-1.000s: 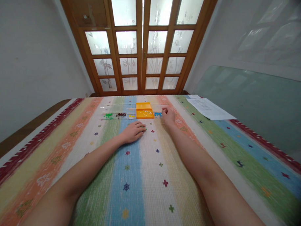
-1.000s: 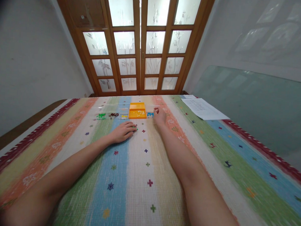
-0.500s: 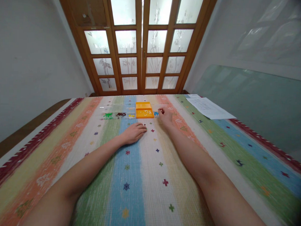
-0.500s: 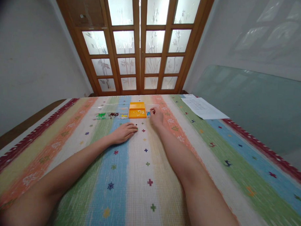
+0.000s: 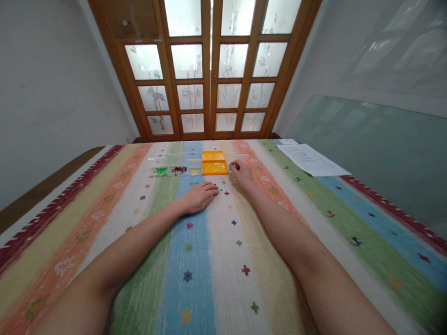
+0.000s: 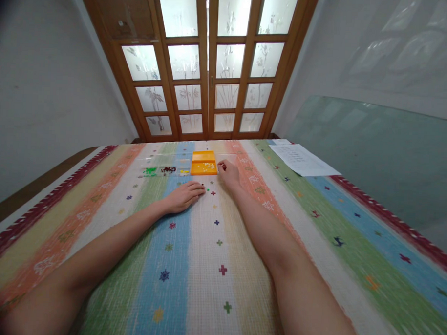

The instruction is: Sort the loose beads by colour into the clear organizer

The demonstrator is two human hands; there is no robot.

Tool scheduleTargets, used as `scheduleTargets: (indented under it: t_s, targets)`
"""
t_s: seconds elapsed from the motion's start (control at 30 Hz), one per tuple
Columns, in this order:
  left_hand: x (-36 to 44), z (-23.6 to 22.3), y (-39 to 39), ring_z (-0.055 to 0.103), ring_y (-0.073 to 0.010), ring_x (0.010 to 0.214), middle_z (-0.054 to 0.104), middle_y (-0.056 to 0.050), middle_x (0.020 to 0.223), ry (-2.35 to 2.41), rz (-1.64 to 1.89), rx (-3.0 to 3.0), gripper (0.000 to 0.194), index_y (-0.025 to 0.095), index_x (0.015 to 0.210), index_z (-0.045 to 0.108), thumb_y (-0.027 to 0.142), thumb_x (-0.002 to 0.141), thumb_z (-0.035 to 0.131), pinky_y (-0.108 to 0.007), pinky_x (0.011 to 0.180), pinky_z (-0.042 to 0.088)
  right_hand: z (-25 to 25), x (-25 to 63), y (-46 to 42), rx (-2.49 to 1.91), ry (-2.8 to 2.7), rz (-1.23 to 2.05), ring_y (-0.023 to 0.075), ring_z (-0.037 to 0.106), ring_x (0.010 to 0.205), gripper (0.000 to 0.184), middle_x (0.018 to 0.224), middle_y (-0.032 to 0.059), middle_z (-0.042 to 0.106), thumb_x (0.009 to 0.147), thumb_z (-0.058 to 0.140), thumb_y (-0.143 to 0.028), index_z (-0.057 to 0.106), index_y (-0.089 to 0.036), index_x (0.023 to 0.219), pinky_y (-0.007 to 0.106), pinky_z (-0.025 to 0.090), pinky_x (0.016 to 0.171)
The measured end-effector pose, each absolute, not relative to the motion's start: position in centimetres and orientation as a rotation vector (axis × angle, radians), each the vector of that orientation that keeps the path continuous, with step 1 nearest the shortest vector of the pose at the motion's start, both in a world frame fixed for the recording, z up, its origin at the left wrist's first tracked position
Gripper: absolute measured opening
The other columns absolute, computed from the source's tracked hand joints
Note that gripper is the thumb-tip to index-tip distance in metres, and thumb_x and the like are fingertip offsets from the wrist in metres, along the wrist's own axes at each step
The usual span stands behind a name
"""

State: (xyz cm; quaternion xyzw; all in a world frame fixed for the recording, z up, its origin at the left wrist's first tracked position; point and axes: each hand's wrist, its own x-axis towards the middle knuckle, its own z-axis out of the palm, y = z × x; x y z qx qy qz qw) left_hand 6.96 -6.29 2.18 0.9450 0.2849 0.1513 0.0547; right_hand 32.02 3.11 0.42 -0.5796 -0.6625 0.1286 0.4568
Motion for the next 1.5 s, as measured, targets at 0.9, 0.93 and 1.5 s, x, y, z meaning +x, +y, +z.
scheduleTargets:
  t_s: [0.9,0.93,1.5]
  targets:
    - [8.7,1.9,-6.1,0.055,-0.0268,0.107,0.069,-0.009,0.106,1.192,0.544,2.843,0.023,0.023,0.104,0.075,0.033,0.097,0.055,-0.045,0.097,0.045,-1.0,29.9,2.7,-1.304,-1.844,0.265,0.0177,0.062,0.073,0.020,0.083,0.0026,0.073,0.092,0.054,-0.026,0.072,-0.022,0.100,0.027,0.042,0.071]
    - [8.7,1.8,-6.1,0.055,-0.0269,0.107,0.069,-0.009,0.105,1.209,0.551,2.836,0.023,0.023,0.102,0.076,0.033,0.097,0.056,-0.045,0.097,0.045,-1.0,29.9,2.7,-1.303,-1.846,0.269,0.0177,0.062,0.073,0.020,0.084,0.0027,0.073,0.092,0.054,-0.026,0.072,-0.022,0.100,0.027,0.042,0.071]
    - [2.3,2.5,-1.6,0.058,-0.0258,0.103,0.071,-0.008,0.102,1.648,0.886,2.553,0.019,0.021,0.098,0.075,0.030,0.094,0.058,-0.042,0.097,0.044,-0.7,29.7,2.3,-1.287,-1.887,0.303,0.0175,0.062,0.074,0.020,0.083,0.0022,0.073,0.092,0.055,-0.025,0.072,-0.022,0.101,0.027,0.042,0.071]
